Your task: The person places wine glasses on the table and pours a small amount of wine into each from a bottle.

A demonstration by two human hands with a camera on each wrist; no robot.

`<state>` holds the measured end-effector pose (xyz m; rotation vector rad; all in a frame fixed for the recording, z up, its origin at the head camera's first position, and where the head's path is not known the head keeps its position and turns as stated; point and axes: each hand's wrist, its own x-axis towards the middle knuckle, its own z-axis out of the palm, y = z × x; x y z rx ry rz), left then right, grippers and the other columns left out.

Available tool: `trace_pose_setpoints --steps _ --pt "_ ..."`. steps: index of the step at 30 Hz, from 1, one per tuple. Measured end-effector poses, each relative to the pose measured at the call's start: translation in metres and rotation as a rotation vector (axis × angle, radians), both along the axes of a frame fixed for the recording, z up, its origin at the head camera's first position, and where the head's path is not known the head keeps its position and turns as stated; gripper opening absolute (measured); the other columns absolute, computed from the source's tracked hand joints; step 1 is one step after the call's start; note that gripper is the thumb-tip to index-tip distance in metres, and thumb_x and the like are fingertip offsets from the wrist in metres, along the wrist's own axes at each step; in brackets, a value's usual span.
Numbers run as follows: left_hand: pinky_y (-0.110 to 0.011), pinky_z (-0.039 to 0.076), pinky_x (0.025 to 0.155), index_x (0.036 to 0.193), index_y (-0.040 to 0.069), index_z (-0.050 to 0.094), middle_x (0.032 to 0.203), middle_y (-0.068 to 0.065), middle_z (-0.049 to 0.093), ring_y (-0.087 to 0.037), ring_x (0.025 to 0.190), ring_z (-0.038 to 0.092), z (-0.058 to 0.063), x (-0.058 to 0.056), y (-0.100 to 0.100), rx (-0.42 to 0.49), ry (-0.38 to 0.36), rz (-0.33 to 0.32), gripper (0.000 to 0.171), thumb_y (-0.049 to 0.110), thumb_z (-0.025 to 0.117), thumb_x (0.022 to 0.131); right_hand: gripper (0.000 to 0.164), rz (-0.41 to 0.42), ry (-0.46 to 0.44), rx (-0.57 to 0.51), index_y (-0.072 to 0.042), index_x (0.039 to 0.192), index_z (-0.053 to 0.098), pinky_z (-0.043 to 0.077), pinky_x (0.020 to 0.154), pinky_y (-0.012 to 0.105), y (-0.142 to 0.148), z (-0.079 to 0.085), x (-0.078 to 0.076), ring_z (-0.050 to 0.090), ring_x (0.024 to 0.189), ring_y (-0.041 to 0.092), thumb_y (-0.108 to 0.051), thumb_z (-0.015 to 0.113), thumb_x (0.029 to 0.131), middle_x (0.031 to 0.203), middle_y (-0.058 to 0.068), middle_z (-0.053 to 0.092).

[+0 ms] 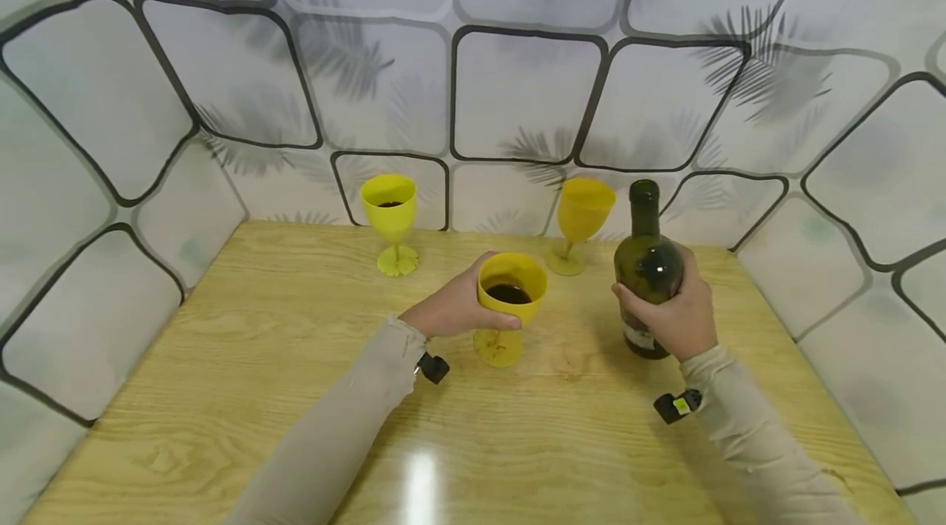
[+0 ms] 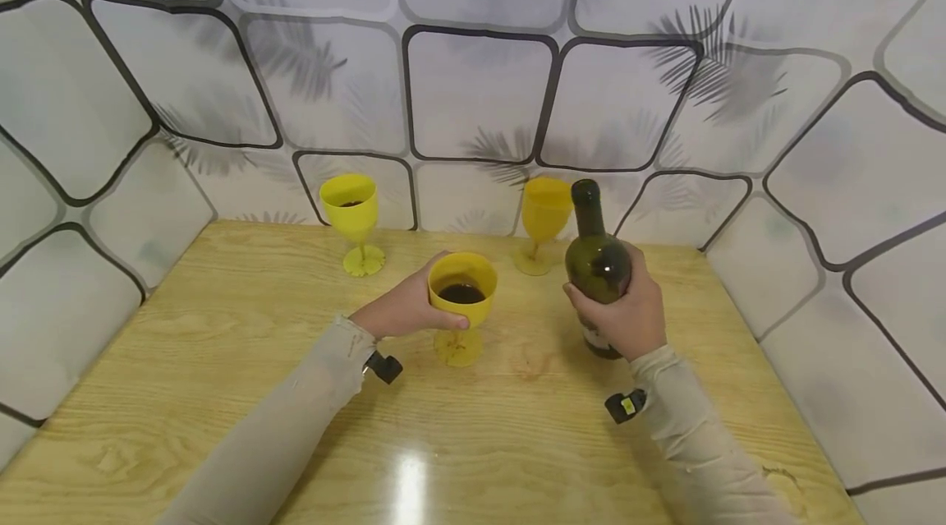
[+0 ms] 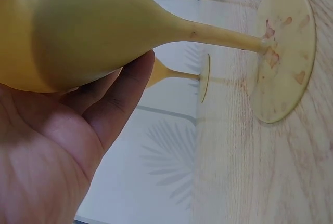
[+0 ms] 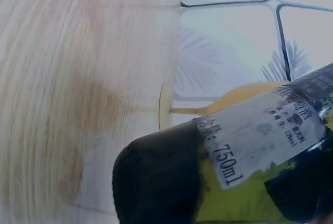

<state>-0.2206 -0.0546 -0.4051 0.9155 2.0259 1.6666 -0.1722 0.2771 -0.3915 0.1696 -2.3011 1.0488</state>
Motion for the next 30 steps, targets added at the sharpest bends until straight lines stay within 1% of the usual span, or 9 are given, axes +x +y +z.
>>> trace_pose_setpoints --steps 2,5,8,10,16,20,24,27,30 --pt "-0.046 0.047 0.105 0.149 0.026 0.036 0.136 -0.001 0.055 -0.036 0.126 0.054 0.0 0.0 0.0 0.003 -0.003 0.001 0.084 0.021 0.088 0.084 0.082 -0.023 0.019 -0.059 -0.008 0.143 0.053 0.045 0.087 0.018 0.002 -0.002 -0.001 0.063 0.102 0.006 -0.01 0.093 0.072 0.12 0.014 0.071" --pt "-0.046 0.048 0.104 0.15 0.026 0.036 0.136 -0.002 0.055 -0.039 0.126 0.053 0.0 0.001 -0.001 -0.001 -0.007 0.003 0.084 0.022 0.088 0.084 0.081 -0.059 0.044 -0.128 -0.009 0.142 0.055 0.044 0.088 0.016 0.007 -0.005 -0.003 0.059 0.101 -0.004 -0.007 0.093 0.071 0.117 0.001 0.071" --pt "-0.045 0.048 0.104 0.149 0.026 0.036 0.135 -0.002 0.055 -0.036 0.125 0.055 0.0 0.001 -0.001 -0.011 -0.006 0.009 0.083 0.022 0.088 0.084 0.077 -0.094 0.058 -0.191 -0.012 0.14 0.057 0.044 0.086 0.018 0.013 -0.009 -0.004 0.06 0.1 -0.003 -0.006 0.092 0.071 0.112 -0.014 0.067" --pt "-0.045 0.048 0.103 0.149 0.026 0.036 0.135 -0.001 0.055 -0.033 0.123 0.055 0.0 0.001 -0.001 -0.015 -0.005 0.012 0.083 0.023 0.088 0.084 0.077 -0.095 0.07 -0.242 -0.014 0.141 0.057 0.044 0.088 0.019 0.018 -0.012 -0.005 0.06 0.102 0.0 -0.004 0.09 0.072 0.112 -0.02 0.064" --pt "-0.044 0.049 0.103 0.149 0.028 0.036 0.134 0.0 0.056 -0.025 0.119 0.057 -0.001 0.001 0.0 -0.025 -0.017 0.017 0.084 0.024 0.088 0.084 0.073 -0.111 0.091 -0.338 -0.016 0.141 0.057 0.043 0.091 0.022 0.03 -0.024 -0.006 0.059 0.106 0.004 -0.003 0.087 0.075 0.116 -0.019 0.063" --pt "-0.044 0.049 0.103 0.149 0.028 0.036 0.134 -0.002 0.056 -0.032 0.122 0.056 0.0 0.001 0.001 -0.021 -0.024 0.009 0.084 0.023 0.089 0.083 0.068 -0.142 0.104 -0.392 -0.015 0.136 0.06 0.042 0.092 0.022 0.036 -0.029 -0.005 0.058 0.107 0.004 -0.003 0.086 0.075 0.115 -0.018 0.063" --pt "-0.046 0.048 0.104 0.149 0.028 0.036 0.135 -0.002 0.056 -0.04 0.125 0.053 0.0 0.001 0.0 -0.014 -0.022 0.013 0.084 0.023 0.088 0.083 0.068 -0.13 0.121 -0.436 -0.014 0.137 0.059 0.042 0.094 0.022 0.039 -0.031 -0.007 0.057 0.109 0.006 0.0 0.084 0.075 0.117 -0.016 0.063" --pt "-0.046 0.047 0.105 0.149 0.029 0.037 0.135 -0.001 0.056 -0.035 0.125 0.054 0.0 0.002 -0.001 -0.018 -0.016 0.022 0.084 0.023 0.089 0.083 0.069 -0.125 0.13 -0.453 -0.013 0.138 0.058 0.042 0.096 0.022 0.042 -0.033 -0.008 0.056 0.111 0.006 0.001 0.084 0.075 0.118 -0.015 0.062" --pt "-0.044 0.047 0.106 0.148 0.029 0.038 0.136 0.001 0.056 -0.026 0.123 0.056 0.0 0.002 0.0 -0.022 -0.01 0.024 0.083 0.023 0.089 0.083 0.071 -0.122 0.146 -0.472 -0.013 0.14 0.057 0.042 0.098 0.021 0.047 -0.035 -0.009 0.056 0.113 0.007 0.002 0.083 0.075 0.119 -0.014 0.062"
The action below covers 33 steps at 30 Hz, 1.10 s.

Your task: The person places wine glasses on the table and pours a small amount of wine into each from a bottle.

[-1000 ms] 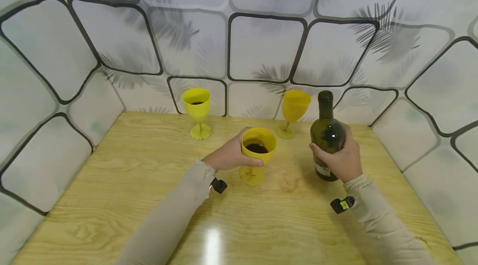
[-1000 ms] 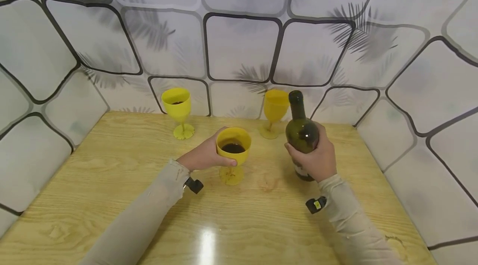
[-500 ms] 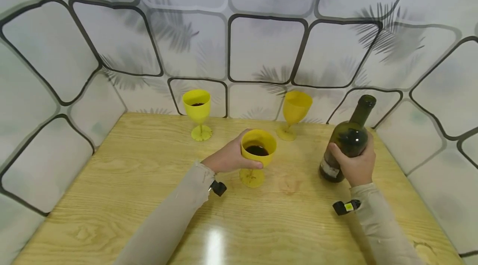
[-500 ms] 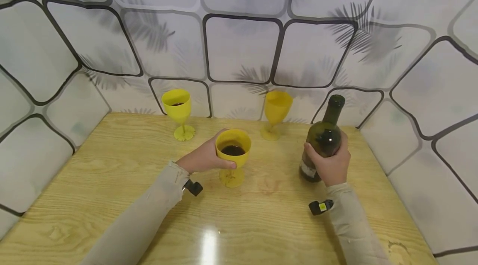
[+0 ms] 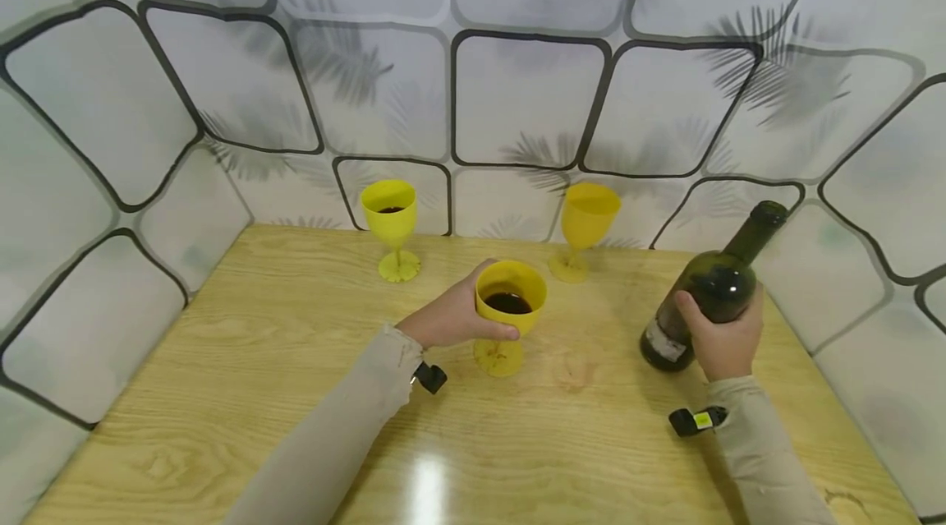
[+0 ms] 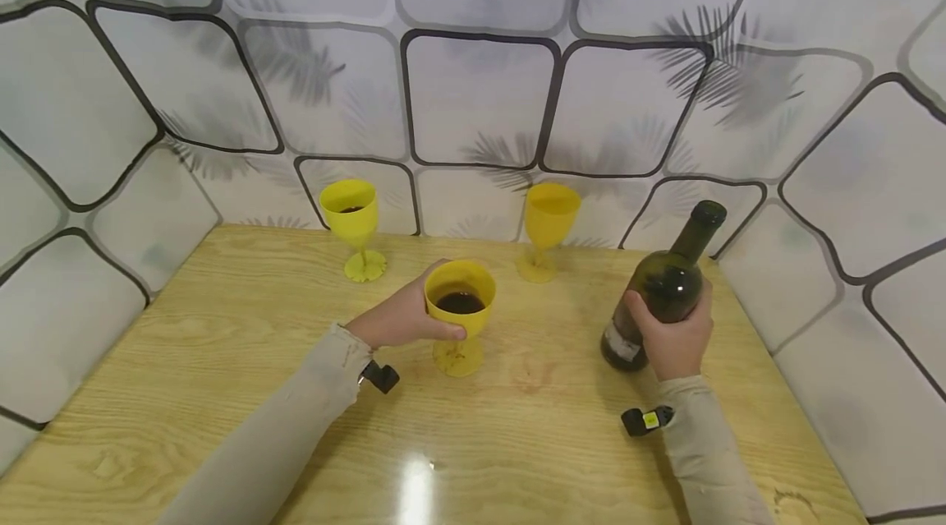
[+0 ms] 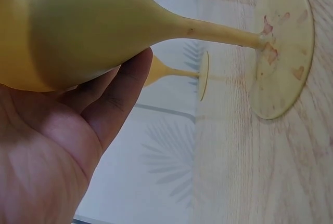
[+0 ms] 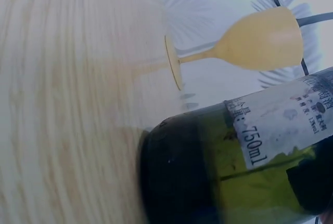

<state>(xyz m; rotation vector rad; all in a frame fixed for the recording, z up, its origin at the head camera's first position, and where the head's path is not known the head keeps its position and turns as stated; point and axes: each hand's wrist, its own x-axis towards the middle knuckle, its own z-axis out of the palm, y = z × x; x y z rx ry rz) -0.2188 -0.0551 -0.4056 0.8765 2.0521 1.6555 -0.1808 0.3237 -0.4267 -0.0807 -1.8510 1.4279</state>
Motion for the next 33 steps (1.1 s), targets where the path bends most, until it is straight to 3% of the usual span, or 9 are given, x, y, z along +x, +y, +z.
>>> trace_pose_setpoints --steps 6,16,23,33 --pt "-0.044 0.047 0.106 0.148 0.029 0.037 0.136 0.001 0.055 -0.021 0.121 0.056 0.0 0.001 0.002 -0.001 -0.002 -0.011 0.083 0.024 0.089 0.083 0.074 0.022 0.008 -0.02 -0.013 0.144 0.054 0.041 0.099 0.022 0.009 -0.002 0.002 0.055 0.115 0.008 0.004 0.081 0.077 0.123 -0.012 0.061" --pt "-0.045 0.046 0.107 0.149 0.028 0.036 0.137 0.0 0.055 -0.022 0.121 0.055 0.0 0.0 0.001 0.001 0.012 -0.01 0.083 0.023 0.088 0.084 0.074 0.041 -0.093 -0.06 -0.017 0.146 0.051 0.041 0.101 0.021 0.009 -0.002 0.001 0.052 0.117 0.007 0.003 0.079 0.08 0.125 -0.013 0.057" --pt "-0.044 0.046 0.107 0.15 0.029 0.027 0.138 -0.001 0.053 -0.024 0.123 0.054 0.0 0.003 -0.001 -0.014 0.009 0.024 0.09 0.025 0.088 0.084 0.073 0.034 -0.104 -0.098 -0.016 0.146 0.051 0.041 0.101 0.023 0.007 -0.004 -0.001 0.052 0.117 0.007 0.001 0.08 0.08 0.124 -0.012 0.058" --pt "-0.044 0.048 0.105 0.15 0.023 0.033 0.137 -0.002 0.054 -0.027 0.122 0.057 0.002 0.005 0.002 0.009 0.056 0.06 0.084 0.018 0.087 0.085 0.079 0.015 -0.12 -0.066 -0.013 0.15 0.047 0.039 0.103 0.023 0.009 -0.005 -0.001 0.051 0.119 0.007 -0.002 0.082 0.08 0.125 -0.014 0.055"
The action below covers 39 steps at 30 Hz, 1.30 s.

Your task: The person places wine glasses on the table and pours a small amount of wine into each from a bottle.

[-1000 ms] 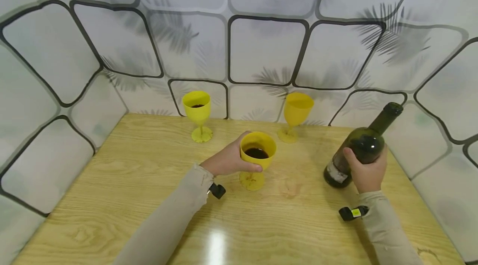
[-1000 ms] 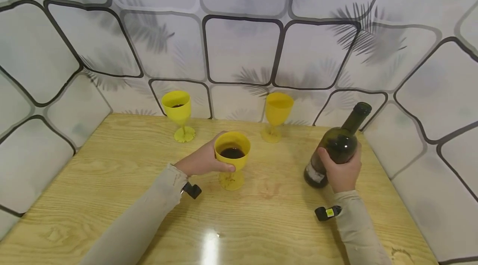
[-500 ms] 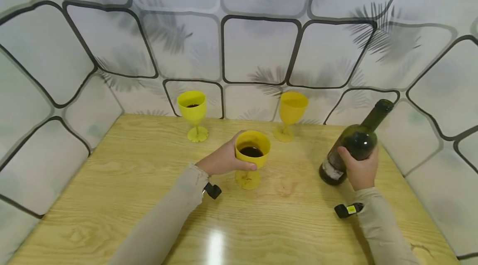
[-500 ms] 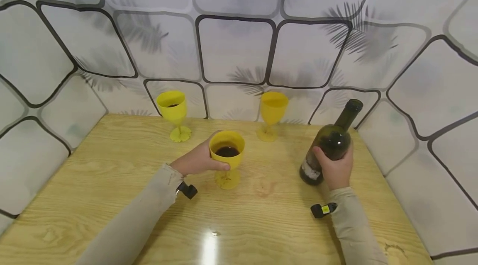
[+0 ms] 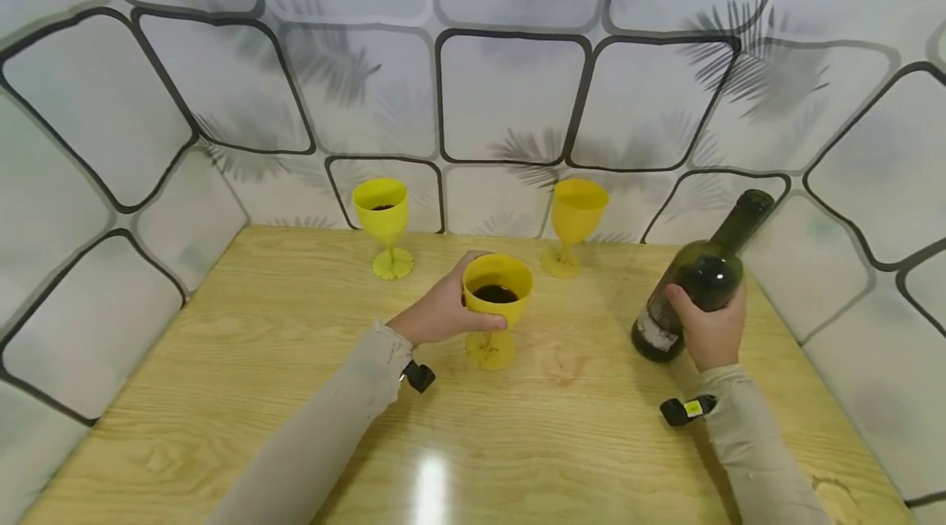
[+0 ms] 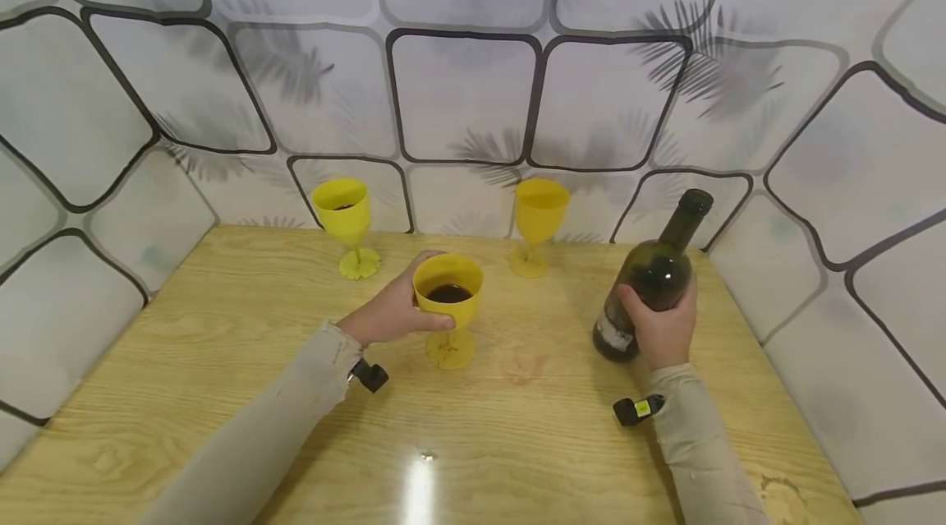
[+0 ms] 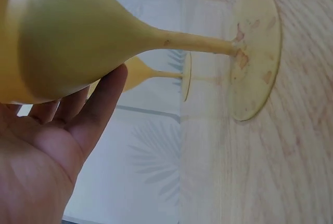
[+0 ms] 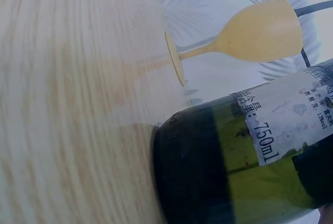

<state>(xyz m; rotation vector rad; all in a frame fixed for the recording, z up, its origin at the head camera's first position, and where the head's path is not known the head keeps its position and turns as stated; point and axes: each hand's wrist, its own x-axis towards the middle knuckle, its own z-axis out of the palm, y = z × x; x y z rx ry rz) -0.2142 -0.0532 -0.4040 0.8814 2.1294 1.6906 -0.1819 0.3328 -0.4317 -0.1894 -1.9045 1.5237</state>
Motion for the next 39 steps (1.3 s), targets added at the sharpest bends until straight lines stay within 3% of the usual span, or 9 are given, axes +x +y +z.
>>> trace_pose_setpoints --steps 8,16,24,29,39 --pt "-0.045 0.051 0.103 0.15 0.023 0.038 0.137 -0.001 0.055 -0.026 0.121 0.058 -0.002 0.0 -0.003 0.001 0.013 0.099 0.083 0.019 0.089 0.084 0.084 0.006 -0.071 0.027 -0.013 0.155 0.041 0.039 0.104 0.024 -0.002 0.002 -0.001 0.05 0.121 0.007 -0.008 0.082 0.082 0.127 -0.014 0.053" --pt "-0.046 0.054 0.098 0.152 0.023 0.034 0.138 -0.004 0.051 -0.028 0.12 0.056 -0.002 -0.007 -0.002 0.029 0.025 0.226 0.085 0.024 0.087 0.086 0.086 0.028 -0.049 0.022 -0.013 0.156 0.039 0.038 0.106 0.025 -0.002 0.003 -0.001 0.049 0.124 0.008 -0.005 0.082 0.082 0.132 -0.011 0.052" --pt "-0.046 0.055 0.097 0.154 0.022 0.032 0.136 -0.003 0.052 -0.024 0.118 0.058 0.001 -0.024 0.0 -0.004 0.045 0.29 0.083 0.033 0.084 0.089 0.085 0.033 -0.042 0.016 -0.013 0.156 0.039 0.039 0.105 0.025 0.001 0.004 0.003 0.049 0.123 0.008 -0.005 0.081 0.083 0.129 -0.015 0.051" --pt "-0.048 0.051 0.102 0.155 0.02 0.029 0.138 -0.004 0.051 -0.025 0.121 0.057 0.002 -0.038 0.001 -0.024 0.065 0.326 0.085 0.036 0.082 0.091 0.087 0.03 -0.041 0.019 -0.013 0.157 0.038 0.038 0.106 0.025 0.002 0.004 0.004 0.048 0.125 0.009 -0.005 0.081 0.083 0.132 -0.011 0.051" --pt "-0.045 0.049 0.105 0.156 0.015 0.027 0.141 -0.007 0.05 -0.024 0.123 0.055 0.003 -0.064 0.008 0.025 0.061 0.348 0.081 0.03 0.078 0.095 0.086 0.016 -0.06 0.025 -0.013 0.156 0.039 0.039 0.104 0.026 0.003 0.002 0.003 0.049 0.123 0.008 -0.007 0.082 0.082 0.13 -0.013 0.051"
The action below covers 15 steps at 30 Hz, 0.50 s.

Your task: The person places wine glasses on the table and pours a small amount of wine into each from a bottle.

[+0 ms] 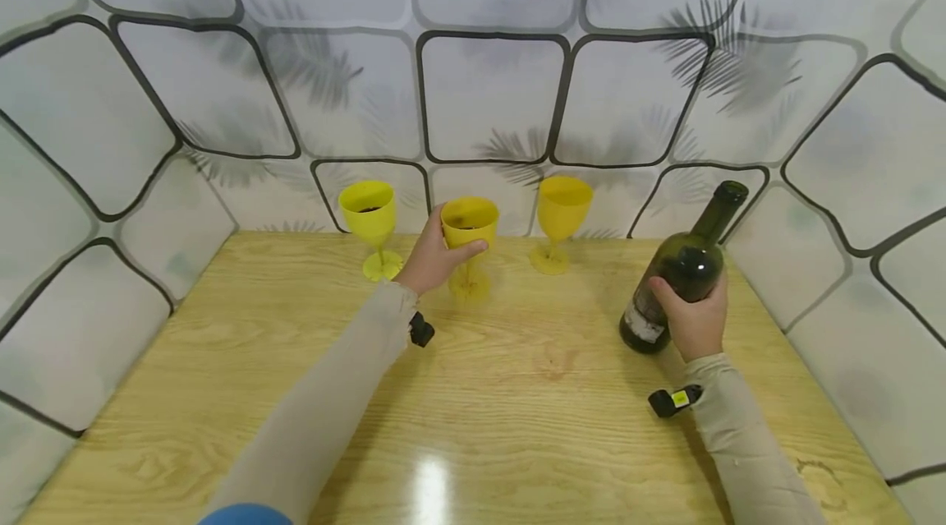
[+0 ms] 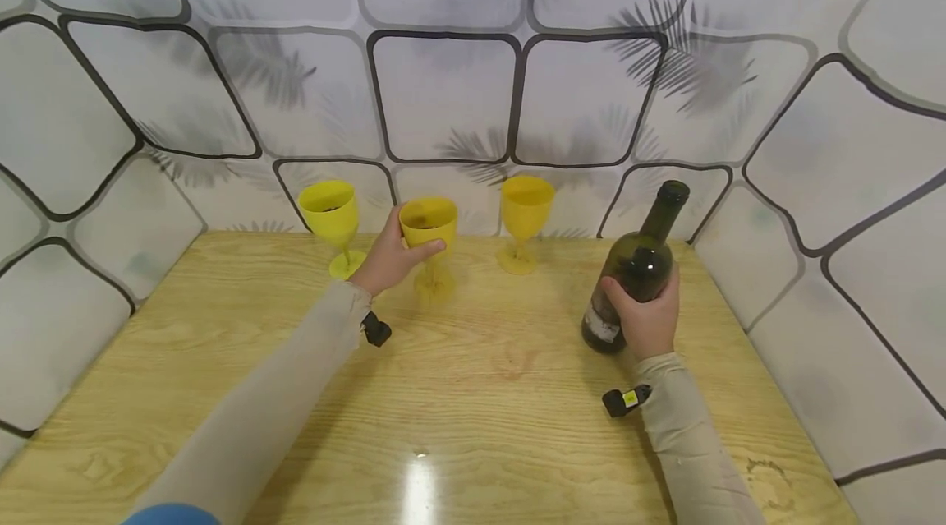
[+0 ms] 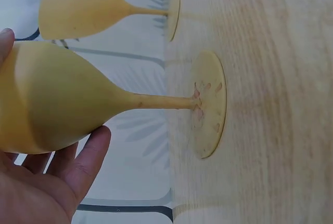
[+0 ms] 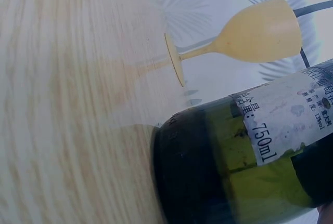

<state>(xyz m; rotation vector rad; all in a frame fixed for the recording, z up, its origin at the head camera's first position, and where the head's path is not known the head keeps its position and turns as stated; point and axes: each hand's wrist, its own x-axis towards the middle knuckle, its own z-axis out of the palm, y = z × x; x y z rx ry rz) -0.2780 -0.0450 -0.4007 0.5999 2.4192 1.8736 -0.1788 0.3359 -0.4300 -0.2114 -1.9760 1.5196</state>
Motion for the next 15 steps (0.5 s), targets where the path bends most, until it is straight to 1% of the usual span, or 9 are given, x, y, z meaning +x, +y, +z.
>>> trace_pose_setpoints --steps 4,8,11,15 --pt "-0.045 0.048 0.105 0.157 0.013 0.025 0.142 -0.009 0.049 -0.024 0.122 0.055 0.001 -0.008 0.004 -0.004 0.011 0.031 0.083 0.031 0.078 0.095 0.086 -0.004 0.01 0.0 -0.012 0.155 0.04 0.039 0.103 0.025 0.001 -0.001 0.0 0.049 0.121 0.007 -0.006 0.083 0.081 0.128 -0.014 0.052" --pt "-0.046 0.048 0.105 0.156 0.012 0.026 0.141 -0.011 0.049 -0.026 0.121 0.055 0.0 -0.015 0.007 0.003 0.016 0.07 0.084 0.032 0.079 0.094 0.086 -0.006 0.026 -0.002 -0.011 0.155 0.041 0.038 0.104 0.024 0.001 -0.001 -0.001 0.05 0.122 0.007 -0.005 0.083 0.08 0.129 -0.012 0.053" --pt "-0.045 0.048 0.105 0.156 0.012 0.027 0.141 -0.011 0.049 -0.026 0.121 0.055 -0.001 -0.018 0.008 0.012 0.009 0.101 0.084 0.033 0.079 0.094 0.086 -0.004 0.028 -0.002 -0.011 0.155 0.041 0.038 0.105 0.024 0.001 -0.001 -0.001 0.05 0.122 0.008 -0.004 0.083 0.08 0.13 -0.01 0.053" --pt "-0.045 0.047 0.106 0.157 0.013 0.025 0.144 -0.011 0.048 -0.026 0.124 0.054 -0.003 -0.021 0.01 -0.009 0.0 0.15 0.087 0.038 0.078 0.094 0.086 0.005 0.022 -0.004 -0.011 0.155 0.041 0.038 0.104 0.024 0.0 0.0 -0.002 0.049 0.122 0.008 -0.005 0.083 0.08 0.131 -0.009 0.053"
